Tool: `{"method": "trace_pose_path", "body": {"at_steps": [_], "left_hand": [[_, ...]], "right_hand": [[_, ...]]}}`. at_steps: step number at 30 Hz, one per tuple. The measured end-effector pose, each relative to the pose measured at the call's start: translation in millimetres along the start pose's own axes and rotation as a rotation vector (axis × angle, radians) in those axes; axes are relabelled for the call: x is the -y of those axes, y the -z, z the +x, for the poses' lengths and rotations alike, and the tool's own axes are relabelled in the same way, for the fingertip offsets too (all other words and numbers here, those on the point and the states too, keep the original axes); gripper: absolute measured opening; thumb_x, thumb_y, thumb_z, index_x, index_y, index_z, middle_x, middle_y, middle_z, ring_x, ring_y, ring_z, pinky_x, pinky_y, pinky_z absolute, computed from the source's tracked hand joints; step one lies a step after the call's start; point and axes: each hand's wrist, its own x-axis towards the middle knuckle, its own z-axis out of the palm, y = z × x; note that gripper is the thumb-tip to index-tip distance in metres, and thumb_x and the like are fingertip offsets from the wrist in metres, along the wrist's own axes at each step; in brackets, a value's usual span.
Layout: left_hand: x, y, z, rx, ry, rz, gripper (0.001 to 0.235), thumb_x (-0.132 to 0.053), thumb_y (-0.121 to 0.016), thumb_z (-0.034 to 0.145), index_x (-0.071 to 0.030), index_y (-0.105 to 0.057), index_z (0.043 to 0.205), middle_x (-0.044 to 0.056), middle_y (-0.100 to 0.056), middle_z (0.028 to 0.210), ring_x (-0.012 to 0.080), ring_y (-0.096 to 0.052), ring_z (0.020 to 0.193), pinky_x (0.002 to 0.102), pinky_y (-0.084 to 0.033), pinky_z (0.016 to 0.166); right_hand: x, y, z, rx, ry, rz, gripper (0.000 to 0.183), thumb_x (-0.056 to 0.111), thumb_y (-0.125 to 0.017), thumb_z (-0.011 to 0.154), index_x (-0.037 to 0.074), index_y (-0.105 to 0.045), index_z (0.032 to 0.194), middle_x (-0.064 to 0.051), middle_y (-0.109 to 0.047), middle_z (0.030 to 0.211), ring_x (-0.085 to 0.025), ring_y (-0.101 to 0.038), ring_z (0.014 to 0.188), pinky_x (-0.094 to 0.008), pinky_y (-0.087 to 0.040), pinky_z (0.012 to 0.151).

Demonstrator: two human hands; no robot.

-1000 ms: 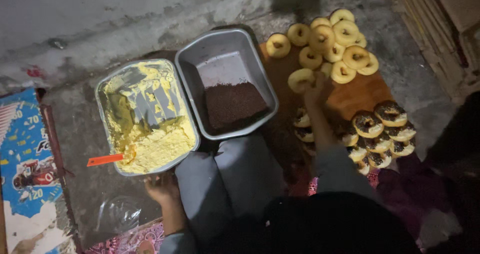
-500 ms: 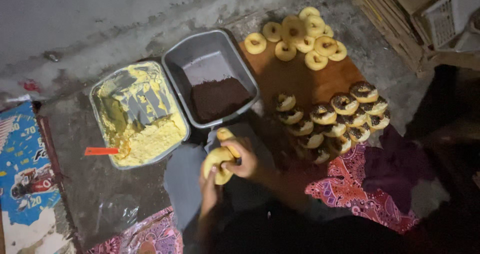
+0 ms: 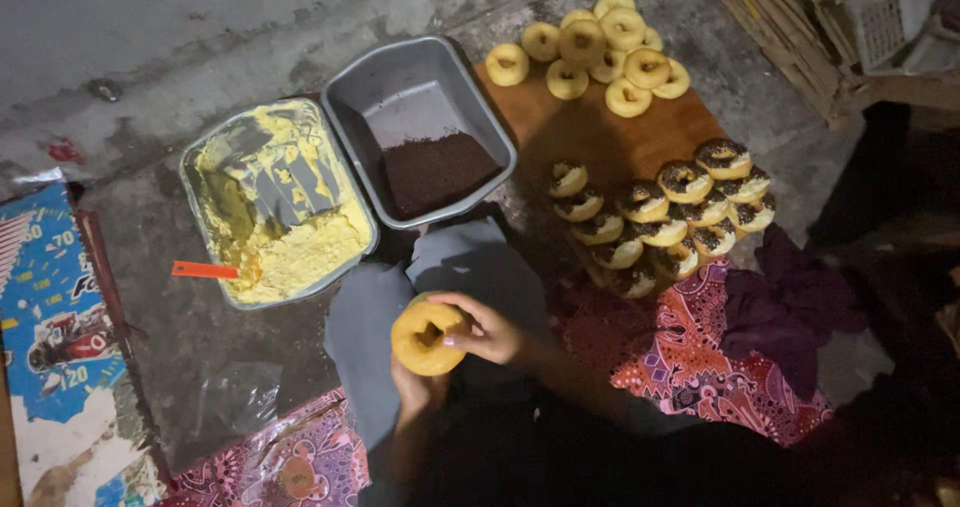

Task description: The person sits on the floor and repeatedly picks up plain donuts, fills them with a yellow cream from a metal tray, and then rolls them in a second tray containing dark crumbs. The finished donuts are placed in a stack on a wooden board.

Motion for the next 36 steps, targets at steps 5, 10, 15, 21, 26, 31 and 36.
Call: {"method": "trace_pose_path", "body": {"at_steps": [5,10,15,21,26,31,36], "left_hand": [[-7,-15,-6,-0.091,0.104,-0.076,0.064,-0.048,-0.028,0.109,0.000,-0.046,0.145,0.019,-0.057,0.141,0.0351,-0.055,0.130,0.050,-0.044,0.111],[-15,-33,-8,-0.106,0.122,-0.147,0.065,-0.050,-0.028,0.108,0.000,-0.045,0.146,0.020,-0.055,0.143,0.0363,-0.053,0.132,0.052,-0.041,0.113],[-20,-32,-11,-0.134,0.099,-0.203,0.067,-0.051,-0.029,0.108,0.000,-0.044,0.147,0.019,-0.054,0.144,0.0351,-0.052,0.133,0.051,-0.041,0.113],[-36,-22,-11,-0.133,-0.059,-0.071,0.070,-0.056,-0.032,0.109,0.000,-0.045,0.148,0.018,-0.056,0.143,0.0325,-0.053,0.133,0.048,-0.041,0.113],[-53,-5,-17,-0.281,-0.166,-0.108,0.069,-0.055,-0.035,0.105,-0.001,-0.046,0.146,0.016,-0.057,0.141,0.0322,-0.054,0.131,0.049,-0.042,0.111],[-85,27,-19,-0.371,-0.367,-0.157,0.068,-0.051,-0.039,0.105,0.001,-0.044,0.148,0.016,-0.057,0.145,0.0296,-0.052,0.136,0.046,-0.040,0.115],[-109,71,-17,-0.480,-0.475,-0.259,0.061,-0.044,-0.044,0.104,0.000,-0.045,0.147,0.014,-0.056,0.146,0.0290,-0.053,0.136,0.045,-0.042,0.115]], "right_hand": [[8,6,-16,-0.140,0.154,-0.441,0.058,0.007,-0.072,0.090,0.001,-0.053,0.144,-0.016,-0.054,0.135,-0.028,-0.057,0.127,-0.038,-0.048,0.111],[13,-7,-20,-0.296,0.346,-0.686,0.048,0.001,-0.074,0.084,0.006,-0.064,0.131,-0.016,-0.058,0.130,-0.029,-0.058,0.120,-0.040,-0.050,0.106],[20,-23,-16,-0.309,0.469,-0.821,0.046,-0.009,-0.066,0.081,0.012,-0.073,0.122,-0.008,-0.069,0.125,-0.026,-0.062,0.124,-0.042,-0.050,0.109],[42,-40,8,-0.071,0.449,-0.801,0.049,-0.002,-0.072,0.075,0.006,-0.069,0.123,-0.012,-0.069,0.123,-0.033,-0.055,0.126,-0.050,-0.045,0.104],[33,-50,51,0.216,0.365,-0.841,0.046,0.010,-0.084,0.077,0.007,-0.068,0.121,-0.012,-0.069,0.120,-0.031,-0.058,0.123,-0.051,-0.043,0.101],[-28,-71,117,0.357,0.317,-0.730,0.041,0.016,-0.085,0.076,0.011,-0.071,0.114,-0.010,-0.071,0.116,-0.032,-0.065,0.113,-0.046,-0.050,0.097],[-90,-75,196,0.202,0.486,-0.877,0.036,0.010,-0.077,0.079,0.008,-0.071,0.115,-0.014,-0.071,0.116,-0.037,-0.064,0.113,-0.048,-0.049,0.096]]}}
